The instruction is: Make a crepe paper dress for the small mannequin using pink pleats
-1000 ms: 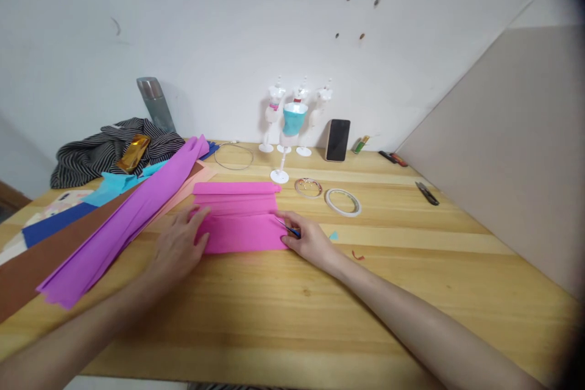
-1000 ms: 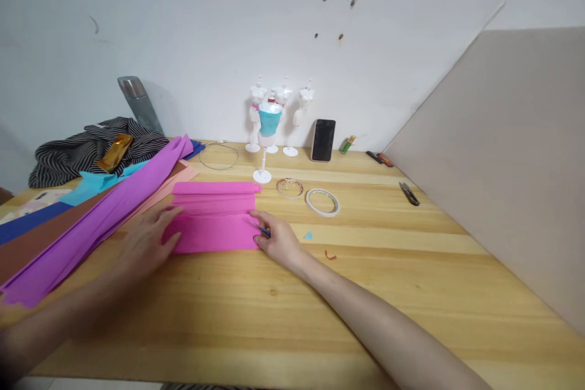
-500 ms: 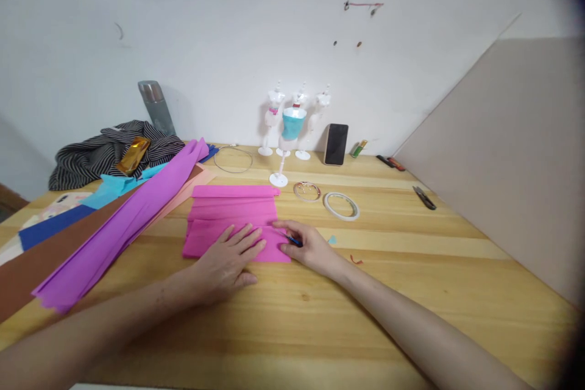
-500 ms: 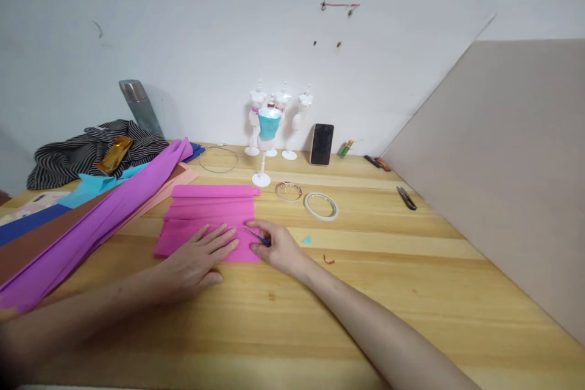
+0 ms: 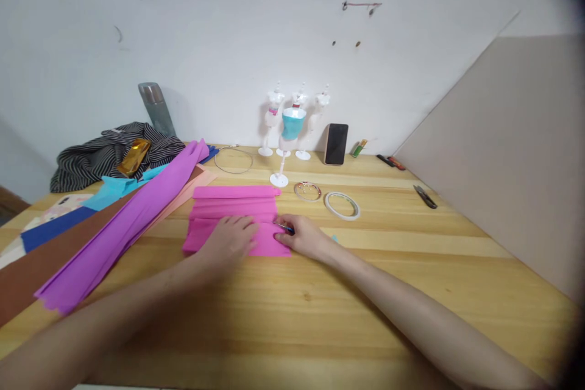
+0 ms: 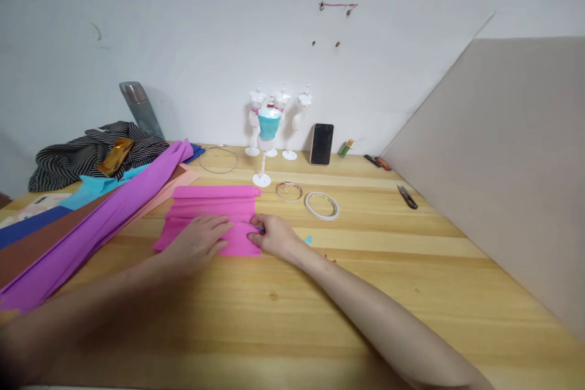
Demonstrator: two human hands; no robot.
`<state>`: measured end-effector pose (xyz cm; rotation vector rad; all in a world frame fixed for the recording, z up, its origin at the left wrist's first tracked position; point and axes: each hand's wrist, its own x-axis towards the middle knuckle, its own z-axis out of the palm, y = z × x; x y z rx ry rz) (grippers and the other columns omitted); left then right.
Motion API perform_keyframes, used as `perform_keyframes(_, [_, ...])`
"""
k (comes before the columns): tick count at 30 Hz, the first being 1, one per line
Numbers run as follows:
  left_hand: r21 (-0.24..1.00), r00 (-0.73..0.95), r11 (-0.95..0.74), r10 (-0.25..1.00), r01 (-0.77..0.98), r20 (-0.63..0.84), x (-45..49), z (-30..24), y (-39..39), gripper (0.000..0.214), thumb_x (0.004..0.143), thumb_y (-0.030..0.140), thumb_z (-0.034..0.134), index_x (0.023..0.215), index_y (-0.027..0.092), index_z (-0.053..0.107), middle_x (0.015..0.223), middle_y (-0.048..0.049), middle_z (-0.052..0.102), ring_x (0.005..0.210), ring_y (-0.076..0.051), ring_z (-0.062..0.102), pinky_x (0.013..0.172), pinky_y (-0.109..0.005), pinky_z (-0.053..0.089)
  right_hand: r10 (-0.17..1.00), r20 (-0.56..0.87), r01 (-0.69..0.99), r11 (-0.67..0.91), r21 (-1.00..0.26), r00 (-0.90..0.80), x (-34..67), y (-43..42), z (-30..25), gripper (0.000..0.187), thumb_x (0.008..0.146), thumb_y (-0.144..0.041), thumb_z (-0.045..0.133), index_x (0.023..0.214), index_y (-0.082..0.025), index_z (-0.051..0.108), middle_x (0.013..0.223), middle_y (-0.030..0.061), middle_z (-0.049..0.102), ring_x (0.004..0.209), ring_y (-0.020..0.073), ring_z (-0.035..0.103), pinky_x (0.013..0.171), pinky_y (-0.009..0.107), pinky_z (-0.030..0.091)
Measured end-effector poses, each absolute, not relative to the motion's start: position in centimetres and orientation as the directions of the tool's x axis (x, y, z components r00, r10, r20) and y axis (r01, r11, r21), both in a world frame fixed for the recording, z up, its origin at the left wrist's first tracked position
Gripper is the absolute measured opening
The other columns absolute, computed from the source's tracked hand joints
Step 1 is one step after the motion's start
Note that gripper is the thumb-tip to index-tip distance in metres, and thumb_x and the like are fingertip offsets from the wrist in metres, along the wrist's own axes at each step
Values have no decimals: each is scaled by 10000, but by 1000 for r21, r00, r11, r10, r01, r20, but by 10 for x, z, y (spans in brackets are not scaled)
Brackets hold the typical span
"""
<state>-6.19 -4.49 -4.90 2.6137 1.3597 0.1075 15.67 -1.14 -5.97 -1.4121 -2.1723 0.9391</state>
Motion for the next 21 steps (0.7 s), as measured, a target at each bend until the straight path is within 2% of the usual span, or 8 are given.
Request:
perform_keyframes(2, [212,535,-514,843,831,-54,-60,-41,-32,311,873,231,443,1091,132,642,1107,-148,669,1043,-298,584,910,-448,427,883,-80,650,276,-708,-462,156,-5,-54,98,711,-251,631,776,-182,606,624,-46,513,572,112,426,578,237,330])
perform_keyframes(7, [266,533,-496,841,827,-92,-61,-41,-9,284,713,224,599,984,156,650,1001,-110,667,972,-281,587,839,-374,441,813,-155,615,284,-736,-562,155,5,-41,186,673,-267,661,651,-186,495,580,-74,407,572,92,371,557,219,290])
perform_keyframes(11, [259,540,-500,833,827,-116,-60,-41,-11,281,701,263,672,955,151,628,1009,-108,639,977,-276,557,847,-370,424,808,-194,644,272,-715,-557,153,3,-42,258,642,-233,694,625,-196,439,592,-74,420,574,93,383,549,224,278])
perform_keyframes(15, [227,557,-523,821,822,-127,-59,-38,-17,292,727,314,706,944,146,608,1039,-108,614,997,-272,523,845,-360,410,839,-202,712,273,-647,-506,148,-4,-44,242,640,-164,687,615,-195,449,575,-76,428,553,92,376,544,230,260])
perform_keyframes(21, [146,585,-569,805,809,-104,-60,-37,-20,467,729,412,730,1088,155,577,1091,-117,617,1017,-302,516,872,-416,388,877,-131,737,299,-606,-462,144,-13,-44,245,634,-104,655,629,-198,429,609,-66,457,571,95,386,544,228,251])
